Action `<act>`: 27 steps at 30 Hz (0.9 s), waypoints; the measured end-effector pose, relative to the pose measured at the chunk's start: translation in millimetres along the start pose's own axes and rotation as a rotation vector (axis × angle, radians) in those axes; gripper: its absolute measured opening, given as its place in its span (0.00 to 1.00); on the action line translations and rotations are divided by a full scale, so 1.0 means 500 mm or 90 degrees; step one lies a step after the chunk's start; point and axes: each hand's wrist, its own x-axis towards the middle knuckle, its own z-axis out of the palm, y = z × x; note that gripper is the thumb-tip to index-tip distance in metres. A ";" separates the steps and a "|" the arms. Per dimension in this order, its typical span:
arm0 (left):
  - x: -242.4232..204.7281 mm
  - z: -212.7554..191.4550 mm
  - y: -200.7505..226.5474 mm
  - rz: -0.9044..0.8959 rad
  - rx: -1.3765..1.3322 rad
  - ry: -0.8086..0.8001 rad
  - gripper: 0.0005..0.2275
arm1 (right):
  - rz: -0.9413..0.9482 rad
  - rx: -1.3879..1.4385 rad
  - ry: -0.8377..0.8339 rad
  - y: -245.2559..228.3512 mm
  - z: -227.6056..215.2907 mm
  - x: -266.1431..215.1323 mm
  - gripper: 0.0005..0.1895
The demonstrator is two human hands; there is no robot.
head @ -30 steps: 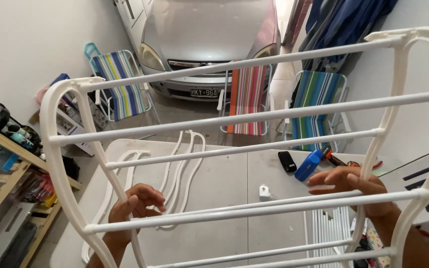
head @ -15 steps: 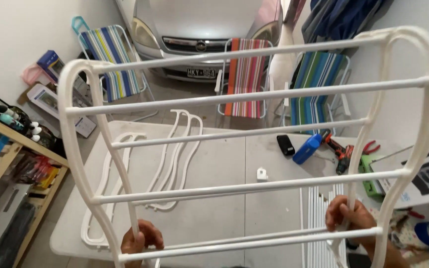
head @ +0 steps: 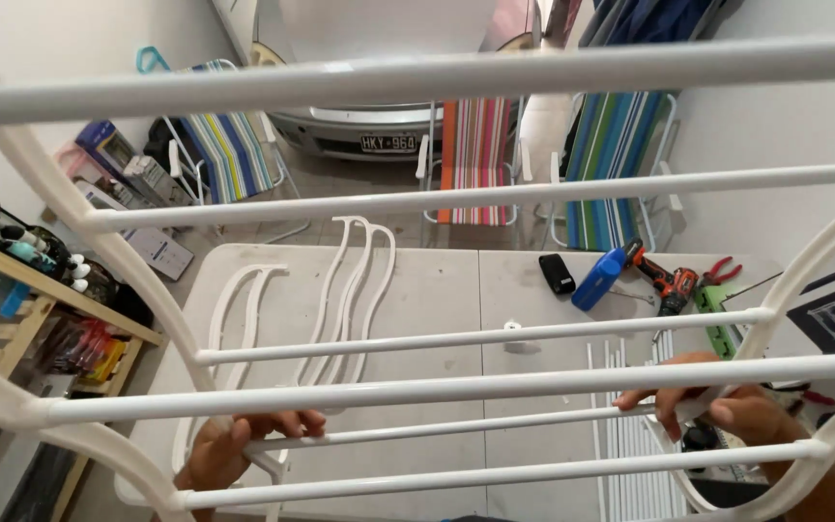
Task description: Assembling a multi-tier shoe rack by inserting metal rods into plastic side frames on a table.
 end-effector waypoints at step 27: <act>0.082 0.064 -0.057 -0.212 -0.073 0.644 0.22 | 0.064 0.038 0.583 -0.015 -0.034 0.088 0.26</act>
